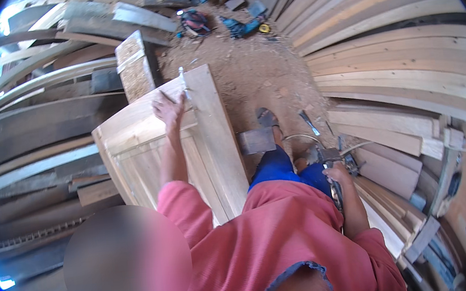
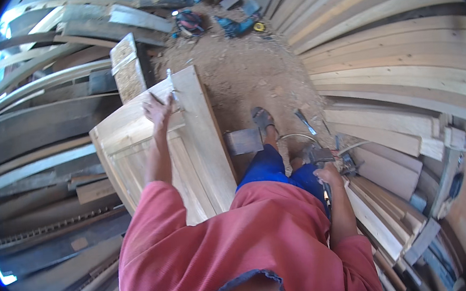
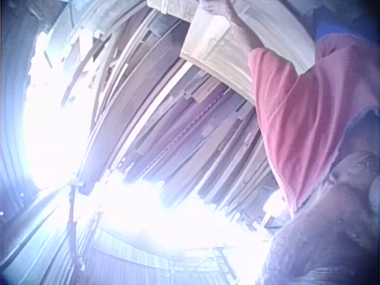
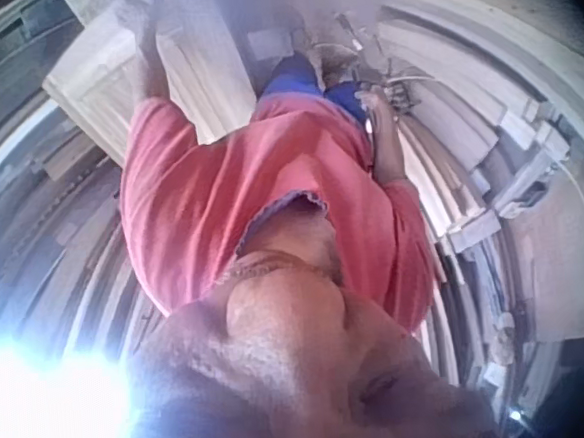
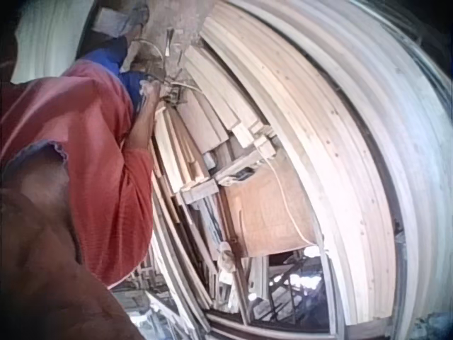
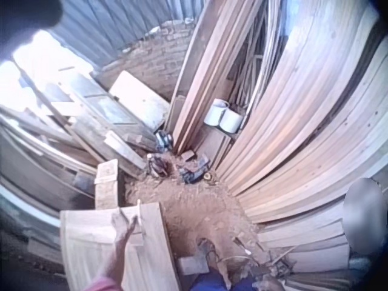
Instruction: The person chisels the surface of a wooden door using a chisel and a hammer, moving around the door to work on different sections and edges.
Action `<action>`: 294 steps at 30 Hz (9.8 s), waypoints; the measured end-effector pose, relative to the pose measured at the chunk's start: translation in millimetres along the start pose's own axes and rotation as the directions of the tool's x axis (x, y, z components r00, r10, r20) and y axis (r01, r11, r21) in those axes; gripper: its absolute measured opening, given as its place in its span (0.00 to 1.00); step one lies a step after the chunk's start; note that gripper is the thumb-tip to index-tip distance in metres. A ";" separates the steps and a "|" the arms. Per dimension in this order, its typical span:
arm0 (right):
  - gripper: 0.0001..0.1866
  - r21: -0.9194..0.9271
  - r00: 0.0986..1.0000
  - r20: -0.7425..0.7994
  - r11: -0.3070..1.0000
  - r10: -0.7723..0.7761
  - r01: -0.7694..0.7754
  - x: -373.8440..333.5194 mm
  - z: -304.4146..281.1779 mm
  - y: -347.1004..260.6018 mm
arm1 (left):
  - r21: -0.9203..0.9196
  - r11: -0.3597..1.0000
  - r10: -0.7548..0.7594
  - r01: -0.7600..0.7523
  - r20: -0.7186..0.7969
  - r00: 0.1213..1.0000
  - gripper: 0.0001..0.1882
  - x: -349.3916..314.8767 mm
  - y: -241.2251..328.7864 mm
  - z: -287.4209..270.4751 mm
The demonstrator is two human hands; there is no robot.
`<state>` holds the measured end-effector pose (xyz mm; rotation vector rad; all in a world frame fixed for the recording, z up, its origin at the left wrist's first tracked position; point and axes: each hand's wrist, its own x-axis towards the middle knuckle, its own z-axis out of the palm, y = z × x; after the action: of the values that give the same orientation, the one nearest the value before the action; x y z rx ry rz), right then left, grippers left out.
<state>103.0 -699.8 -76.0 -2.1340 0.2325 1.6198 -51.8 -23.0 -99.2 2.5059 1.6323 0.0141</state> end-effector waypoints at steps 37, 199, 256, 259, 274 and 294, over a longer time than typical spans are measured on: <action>0.31 -0.731 0.962 -0.229 0.678 -0.148 -0.070 533.5 71.1 -0.9 | -0.003 0.689 0.667 -0.725 0.397 0.631 0.21 -71.1 -107.5 -121.4; 0.14 -0.407 0.790 0.002 0.721 -0.613 0.561 -32.5 6.7 -362.2 | -0.296 0.950 0.217 -0.101 0.392 0.894 0.49 -77.8 76.3 -94.3; 0.23 -0.010 0.591 0.640 0.764 -0.491 0.645 -78.9 325.7 -574.4 | -0.170 0.977 0.070 -0.128 -0.312 0.947 0.14 137.6 -269.0 -161.7; 0.23 -0.021 0.588 0.653 0.763 -0.478 0.645 -79.7 333.6 -578.2 | -0.213 0.973 0.040 -0.090 -0.229 0.973 0.14 146.6 -287.2 -150.7; 0.17 0.333 0.301 0.357 0.422 -0.884 0.843 -103.7 396.6 -614.9 | -0.421 0.899 -0.010 -0.124 -0.304 0.953 0.14 151.0 -308.2 -148.3; 0.09 0.137 0.527 0.495 0.661 -0.691 0.738 -71.4 440.7 -602.8 | -0.337 0.919 0.095 -0.204 -0.313 0.945 0.18 110.0 -316.1 -141.4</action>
<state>-64.3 20.7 48.4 -1.4142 -0.8206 1.5698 -307.0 219.4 -9.0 2.4065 1.3598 0.6728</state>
